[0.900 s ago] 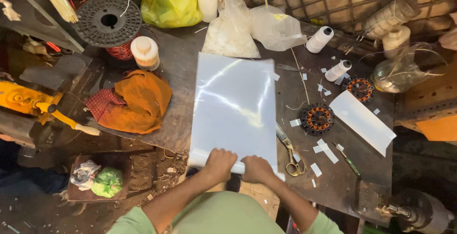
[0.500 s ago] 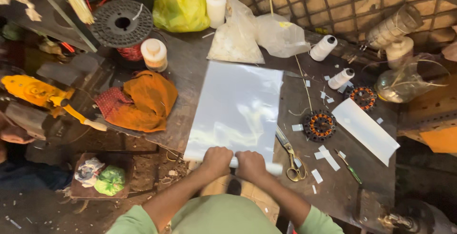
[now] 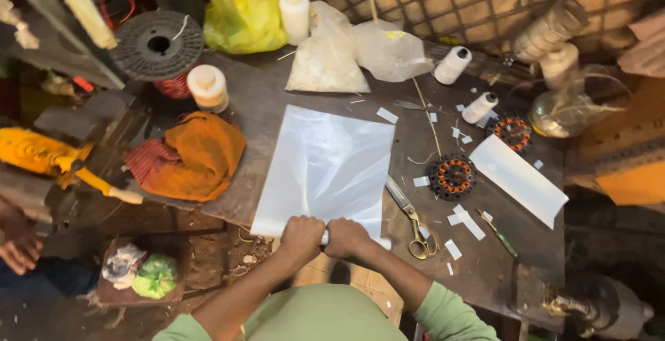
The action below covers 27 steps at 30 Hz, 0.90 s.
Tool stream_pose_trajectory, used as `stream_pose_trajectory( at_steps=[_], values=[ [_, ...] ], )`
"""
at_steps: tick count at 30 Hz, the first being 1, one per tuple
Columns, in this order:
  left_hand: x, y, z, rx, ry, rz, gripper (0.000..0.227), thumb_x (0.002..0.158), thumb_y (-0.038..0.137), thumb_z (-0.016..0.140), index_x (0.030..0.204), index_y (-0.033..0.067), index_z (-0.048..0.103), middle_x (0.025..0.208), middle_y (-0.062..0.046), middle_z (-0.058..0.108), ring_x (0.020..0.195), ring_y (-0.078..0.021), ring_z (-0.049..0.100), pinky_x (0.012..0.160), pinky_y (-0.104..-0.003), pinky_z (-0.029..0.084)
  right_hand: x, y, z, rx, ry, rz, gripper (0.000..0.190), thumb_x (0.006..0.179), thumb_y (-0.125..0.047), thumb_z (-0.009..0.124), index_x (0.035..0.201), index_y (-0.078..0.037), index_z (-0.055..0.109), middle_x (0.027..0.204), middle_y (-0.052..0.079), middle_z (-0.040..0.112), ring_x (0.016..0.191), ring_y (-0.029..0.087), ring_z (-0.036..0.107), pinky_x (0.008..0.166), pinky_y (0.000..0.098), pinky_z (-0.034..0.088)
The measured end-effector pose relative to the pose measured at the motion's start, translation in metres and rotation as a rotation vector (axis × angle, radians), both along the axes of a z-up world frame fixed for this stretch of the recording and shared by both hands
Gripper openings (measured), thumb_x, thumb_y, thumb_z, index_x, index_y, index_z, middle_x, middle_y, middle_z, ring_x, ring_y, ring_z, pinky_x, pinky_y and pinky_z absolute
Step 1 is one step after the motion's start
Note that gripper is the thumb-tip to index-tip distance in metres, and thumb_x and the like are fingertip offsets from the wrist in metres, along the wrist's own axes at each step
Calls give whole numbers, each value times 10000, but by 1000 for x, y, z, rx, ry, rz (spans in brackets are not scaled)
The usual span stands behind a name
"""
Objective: The person cuts small rectangular pieces from a white sheet using scissors and places them into the slots of a circular electrical component. The person repeats this process multiple times, handling the component and cutting material throughout the clip.
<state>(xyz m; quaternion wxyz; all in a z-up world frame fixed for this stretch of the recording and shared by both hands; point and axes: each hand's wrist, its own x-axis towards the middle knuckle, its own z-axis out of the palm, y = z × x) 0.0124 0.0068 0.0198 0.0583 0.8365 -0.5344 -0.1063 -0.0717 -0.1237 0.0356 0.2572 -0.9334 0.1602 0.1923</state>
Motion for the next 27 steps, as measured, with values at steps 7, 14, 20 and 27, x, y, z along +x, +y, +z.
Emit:
stream_pose_trajectory(
  at_steps=[7,14,20,27],
  values=[
    [6,5,0,22,162,78,226,648,113,781,867,64,750,855,-171,713,850,-371,712,754,-477,580,-6,8,-4,-206,-239,80,220,668,-225,770,829,-77,747,811,201,715,756,382,691,698,487,542],
    [18,4,-3,80,226,33,266,644,118,801,889,42,731,856,-182,720,860,-354,725,757,-457,594,1,9,-14,-124,-220,60,311,640,-263,836,834,-55,710,809,183,698,784,375,694,683,490,540],
    [31,-1,19,203,383,168,255,711,214,804,869,24,739,888,-206,725,880,-360,728,789,-452,590,-1,11,-24,-261,-518,129,318,643,-286,848,807,-61,694,774,171,718,744,367,699,686,504,531],
    [33,-4,12,186,436,246,246,702,160,769,921,48,767,940,-224,739,920,-388,727,814,-462,589,0,15,5,-318,-689,178,416,607,-286,844,890,-8,720,813,185,726,793,362,709,724,516,549]
  ],
)
